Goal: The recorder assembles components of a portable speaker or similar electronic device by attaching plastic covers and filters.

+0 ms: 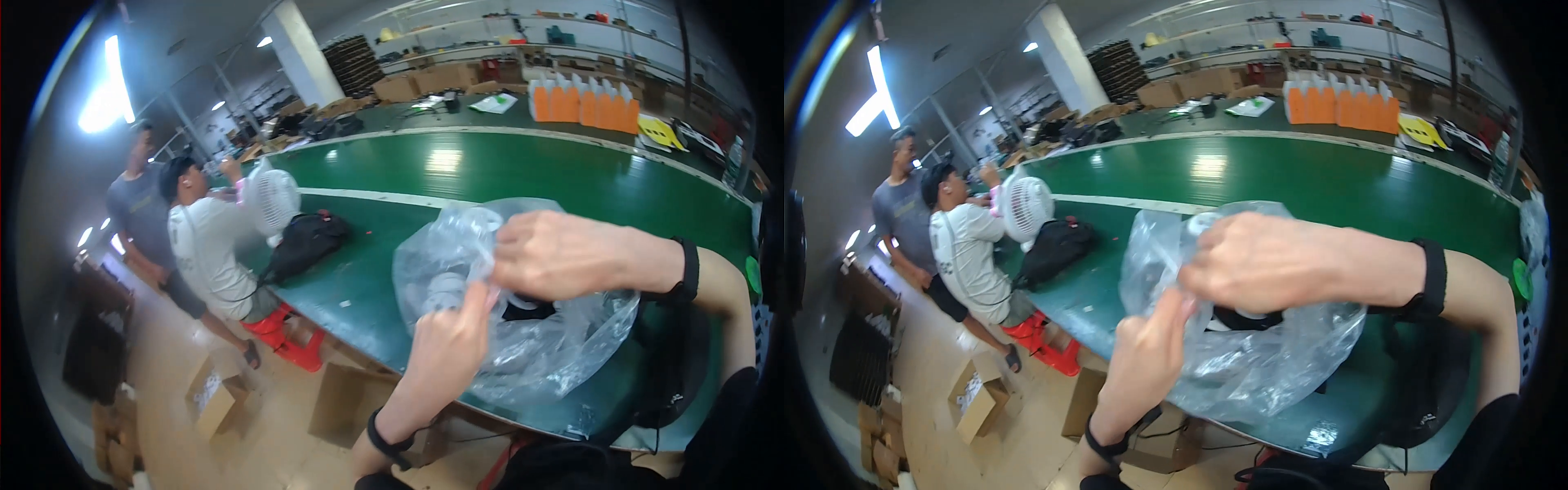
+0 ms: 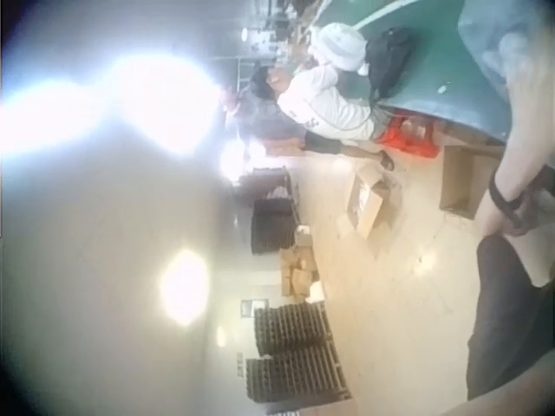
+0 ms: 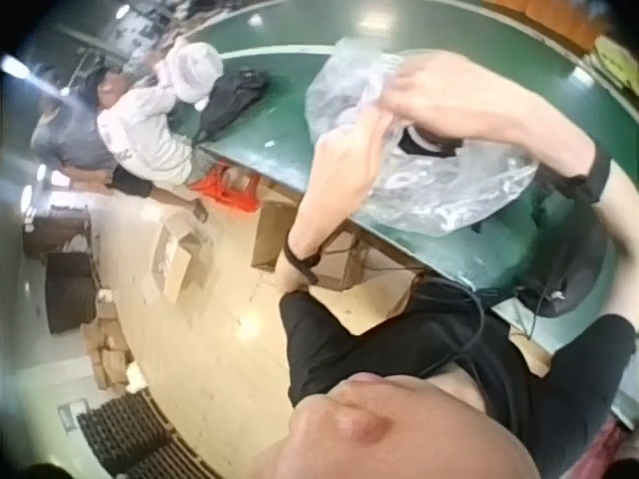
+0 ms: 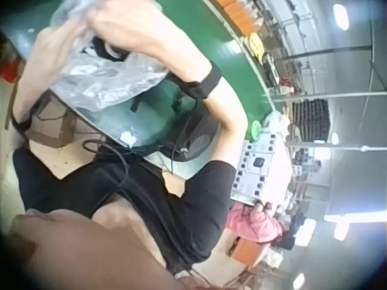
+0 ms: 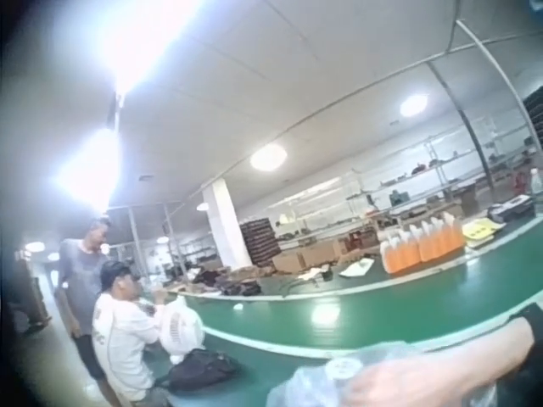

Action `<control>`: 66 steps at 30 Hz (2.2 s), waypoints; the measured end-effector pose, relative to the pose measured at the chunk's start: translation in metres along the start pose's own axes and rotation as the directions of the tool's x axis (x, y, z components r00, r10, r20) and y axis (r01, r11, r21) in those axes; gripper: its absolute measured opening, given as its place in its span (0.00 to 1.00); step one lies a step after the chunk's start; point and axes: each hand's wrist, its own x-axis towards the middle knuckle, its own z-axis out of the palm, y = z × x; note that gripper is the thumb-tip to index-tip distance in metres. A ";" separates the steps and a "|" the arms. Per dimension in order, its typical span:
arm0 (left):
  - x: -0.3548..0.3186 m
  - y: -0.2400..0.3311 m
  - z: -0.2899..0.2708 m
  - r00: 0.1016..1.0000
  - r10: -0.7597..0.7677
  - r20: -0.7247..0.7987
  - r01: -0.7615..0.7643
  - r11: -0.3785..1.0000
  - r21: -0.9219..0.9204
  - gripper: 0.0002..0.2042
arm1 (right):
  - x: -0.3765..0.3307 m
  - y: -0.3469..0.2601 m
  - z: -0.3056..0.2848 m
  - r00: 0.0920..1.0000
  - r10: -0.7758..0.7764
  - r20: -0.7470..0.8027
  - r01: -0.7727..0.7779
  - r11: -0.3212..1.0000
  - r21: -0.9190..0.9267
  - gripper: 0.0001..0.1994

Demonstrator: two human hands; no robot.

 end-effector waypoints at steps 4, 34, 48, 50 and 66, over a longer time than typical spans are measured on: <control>-0.025 -0.003 0.011 0.992 0.064 0.108 -0.054 0.994 -0.096 0.05 | -0.019 -0.013 0.005 0.997 -0.078 0.027 0.079 0.996 -0.051 0.07; -0.019 -0.003 0.020 0.872 -0.300 -0.386 -0.084 0.686 -0.723 0.19 | -0.015 -0.005 0.026 0.813 0.569 -0.124 -0.031 0.255 0.966 0.12; 0.005 0.005 -0.041 0.899 -0.327 -0.290 0.197 0.895 -0.400 0.17 | -0.027 0.035 -0.007 0.695 0.613 -0.375 -0.128 0.619 0.775 0.13; 0.016 0.019 -0.051 0.875 0.075 -0.478 -0.073 0.997 0.023 0.19 | -0.025 0.033 -0.014 0.631 0.656 -0.413 -0.199 0.652 0.731 0.13; 0.063 -0.016 -0.036 0.853 -0.059 -0.519 0.430 0.642 0.634 0.09 | -0.002 -0.021 -0.049 0.976 0.215 -0.024 -0.194 0.919 0.343 0.22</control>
